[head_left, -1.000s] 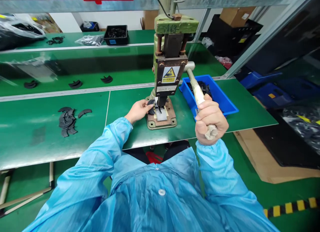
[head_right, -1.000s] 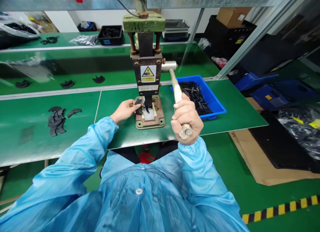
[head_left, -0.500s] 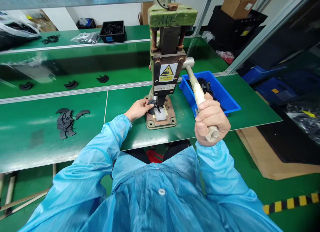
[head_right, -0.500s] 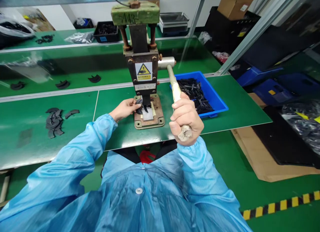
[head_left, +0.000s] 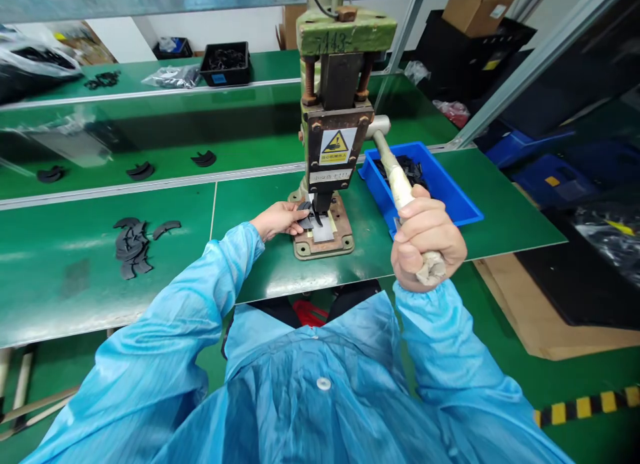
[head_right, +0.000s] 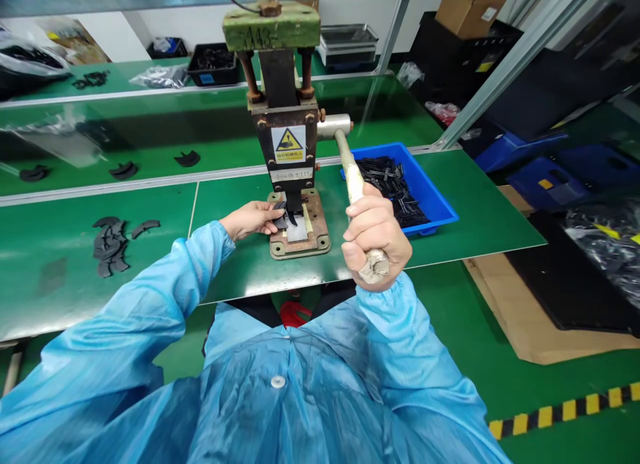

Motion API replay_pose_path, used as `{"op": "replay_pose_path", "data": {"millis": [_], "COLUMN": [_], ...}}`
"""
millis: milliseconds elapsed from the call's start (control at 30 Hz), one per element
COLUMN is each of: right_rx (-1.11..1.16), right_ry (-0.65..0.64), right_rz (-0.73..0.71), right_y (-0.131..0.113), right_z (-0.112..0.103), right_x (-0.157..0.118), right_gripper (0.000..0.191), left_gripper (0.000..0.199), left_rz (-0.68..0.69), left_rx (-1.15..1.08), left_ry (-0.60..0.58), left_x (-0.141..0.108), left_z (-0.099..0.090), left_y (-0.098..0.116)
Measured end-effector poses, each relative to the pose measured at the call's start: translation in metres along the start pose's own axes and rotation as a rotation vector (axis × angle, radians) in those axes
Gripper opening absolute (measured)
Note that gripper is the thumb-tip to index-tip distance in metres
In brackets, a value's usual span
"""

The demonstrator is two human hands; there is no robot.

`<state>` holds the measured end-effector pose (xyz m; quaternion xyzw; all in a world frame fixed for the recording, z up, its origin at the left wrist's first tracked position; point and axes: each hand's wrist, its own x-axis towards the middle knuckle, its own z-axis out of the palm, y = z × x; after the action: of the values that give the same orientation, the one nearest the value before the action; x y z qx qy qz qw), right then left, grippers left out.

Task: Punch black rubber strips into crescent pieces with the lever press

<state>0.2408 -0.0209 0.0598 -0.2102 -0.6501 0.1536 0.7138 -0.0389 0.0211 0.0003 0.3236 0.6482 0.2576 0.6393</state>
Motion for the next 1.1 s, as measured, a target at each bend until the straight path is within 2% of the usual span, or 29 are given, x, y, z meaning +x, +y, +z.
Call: {"op": "replay_pose_path", "data": {"millis": [100,133,233,300,333,400,467,533,567,633,733,833,1000,1100], "right_rx": [0.048,0.061,0.112,0.102,0.069,-0.005,0.027,0.126,0.171,0.216,0.155,0.104,0.067,-0.002], "right_ry": [0.009,0.003,-0.059,-0.068,-0.061,-0.042,-0.195,-0.386,-0.454,-0.487,-0.406,-0.377,-0.419,-0.513], "right_rz": [-0.049,-0.067,-0.038,0.039,0.087,0.216,0.462,0.701,0.764,0.803,0.759,0.727,0.672,0.568], "right_y": [-0.002,-0.002,0.003,0.012,0.018,0.028,0.032,0.027,0.022,0.012,-0.001,-0.009,-0.019,-0.021], "right_z": [0.006,0.007,0.009,0.008,0.007,0.008,0.012,0.02,0.026,0.038,0.051,0.053,0.048,0.043], "right_x": [0.039,0.057,0.1,0.103,0.092,0.053,0.001,-0.048,-0.067,-0.092,-0.104,-0.104,-0.098,-0.087], "right_gripper": [0.025,0.029,0.058,0.063,0.06,0.05,0.036,0.042,0.043,0.04,0.031,0.028,0.027,0.02], "left_gripper": [0.024,0.025,0.027,0.031,0.035,0.043,0.049,0.052,0.053,0.054,0.055,0.054,0.054,0.056], "left_rz": [0.019,0.039,0.13,0.201,0.239,0.315,0.374,0.408,0.415,0.421,0.418,0.412,0.337,0.346], "left_rx": [-0.029,-0.04,-0.076,-0.093,-0.095,-0.093,-0.092,-0.087,-0.081,-0.07,-0.068,-0.077,-0.092,-0.058], "left_ry": [0.022,0.033,0.044,0.019,-0.002,-0.048,-0.087,-0.11,-0.119,-0.132,-0.14,-0.154,-0.271,-0.228], "left_x": [-0.003,-0.005,-0.022,-0.04,-0.052,-0.075,-0.096,-0.113,-0.119,-0.127,-0.135,-0.141,-0.141,-0.134], "left_z": [0.005,0.006,0.008,0.006,0.005,0.002,0.002,0.004,0.006,0.012,0.021,0.027,0.022,0.015], "left_y": [-0.004,-0.005,-0.01,-0.014,-0.016,-0.02,-0.023,-0.026,-0.027,-0.028,-0.03,-0.03,-0.025,-0.026]}}
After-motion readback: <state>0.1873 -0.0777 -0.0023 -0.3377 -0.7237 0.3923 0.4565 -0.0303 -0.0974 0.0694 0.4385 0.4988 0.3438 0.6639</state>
